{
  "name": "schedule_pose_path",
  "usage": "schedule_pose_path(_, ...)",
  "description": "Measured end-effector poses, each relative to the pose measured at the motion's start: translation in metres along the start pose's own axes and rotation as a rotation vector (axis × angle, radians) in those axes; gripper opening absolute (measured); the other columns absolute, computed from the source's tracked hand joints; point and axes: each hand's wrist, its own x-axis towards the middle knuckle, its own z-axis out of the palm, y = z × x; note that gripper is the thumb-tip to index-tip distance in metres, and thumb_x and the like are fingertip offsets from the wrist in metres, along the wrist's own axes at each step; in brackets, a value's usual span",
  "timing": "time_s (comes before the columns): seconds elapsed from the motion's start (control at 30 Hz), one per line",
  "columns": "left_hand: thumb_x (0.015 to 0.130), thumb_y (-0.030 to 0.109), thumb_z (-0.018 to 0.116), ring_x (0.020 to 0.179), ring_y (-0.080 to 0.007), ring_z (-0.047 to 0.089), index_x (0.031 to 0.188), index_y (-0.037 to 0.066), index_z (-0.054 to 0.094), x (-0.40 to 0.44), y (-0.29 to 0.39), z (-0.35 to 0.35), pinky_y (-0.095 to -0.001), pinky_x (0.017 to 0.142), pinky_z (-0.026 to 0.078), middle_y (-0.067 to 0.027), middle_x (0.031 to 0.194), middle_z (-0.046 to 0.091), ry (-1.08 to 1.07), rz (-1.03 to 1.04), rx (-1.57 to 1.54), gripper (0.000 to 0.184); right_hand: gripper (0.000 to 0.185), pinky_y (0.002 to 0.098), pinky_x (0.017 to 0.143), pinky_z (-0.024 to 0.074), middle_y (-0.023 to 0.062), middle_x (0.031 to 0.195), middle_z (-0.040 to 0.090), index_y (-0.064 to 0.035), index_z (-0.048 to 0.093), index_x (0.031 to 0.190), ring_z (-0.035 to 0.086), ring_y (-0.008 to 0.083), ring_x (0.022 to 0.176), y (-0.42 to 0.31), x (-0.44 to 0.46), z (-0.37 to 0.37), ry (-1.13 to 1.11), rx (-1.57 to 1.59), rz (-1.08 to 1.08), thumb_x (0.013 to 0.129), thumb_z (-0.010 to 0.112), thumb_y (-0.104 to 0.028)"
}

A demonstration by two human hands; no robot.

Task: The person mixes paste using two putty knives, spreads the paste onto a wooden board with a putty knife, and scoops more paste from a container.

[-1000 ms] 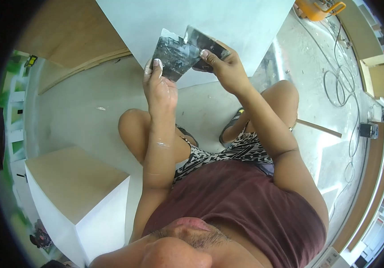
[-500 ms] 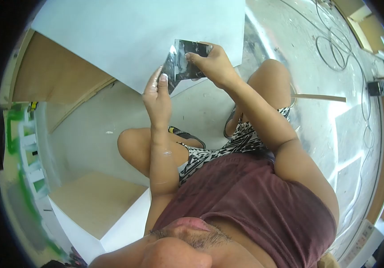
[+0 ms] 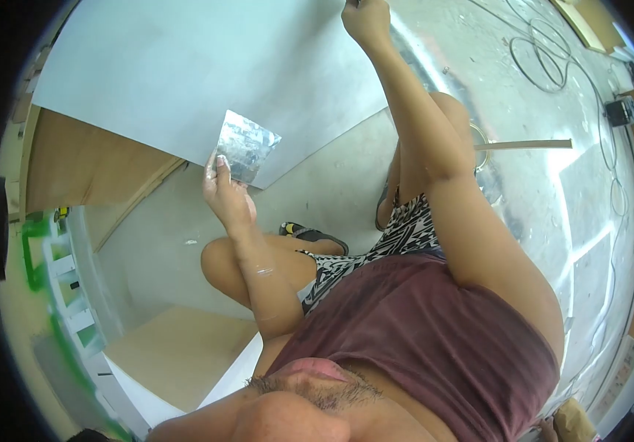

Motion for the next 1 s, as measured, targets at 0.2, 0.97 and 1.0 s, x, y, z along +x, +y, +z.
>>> schedule_pose_path(0.2, 0.105, 0.011, 0.052, 0.108, -0.0184, 0.061, 0.134, -0.013, 0.053, -0.005, 0.003, 0.003, -0.0335, 0.091, 0.053, -0.0155, 0.120, 0.063, -0.007, -0.023, -0.029, 0.037, 0.042, 0.0426, 0.095, 0.0517, 0.0175, 0.116, 0.070, -0.0091, 0.071, 0.120, 0.065, 0.0382, 0.110, -0.021, 0.016, -0.005, -0.027, -0.239, -0.127, 0.086, 0.051, 0.006)
schedule_pose_path(0.97, 0.104, 0.012, 0.054, 0.114, -0.0192, 0.058, 0.136, -0.014, 0.049, -0.007, 0.009, 0.011, -0.0338, 0.099, 0.049, -0.0170, 0.124, 0.060, -0.057, -0.072, -0.149, 0.041, 0.046, 0.0402, 0.087, 0.0543, 0.0041, 0.112, 0.074, -0.0218, 0.075, 0.114, 0.070, 0.0270, 0.104, 0.041, -0.055, 0.028, -0.111, -0.477, -0.178, 0.079, 0.059, 0.004)
schedule_pose_path(1.0, 0.104, 0.012, 0.054, 0.115, -0.0195, 0.059, 0.136, -0.014, 0.049, -0.006, 0.008, 0.011, -0.0338, 0.099, 0.049, -0.0172, 0.125, 0.060, -0.051, -0.069, -0.135, 0.041, 0.047, 0.0393, 0.088, 0.0544, 0.0038, 0.112, 0.074, -0.0220, 0.075, 0.115, 0.069, 0.0267, 0.106, 0.038, -0.085, 0.033, -0.018, -0.411, -0.273, 0.079, 0.059, 0.004)
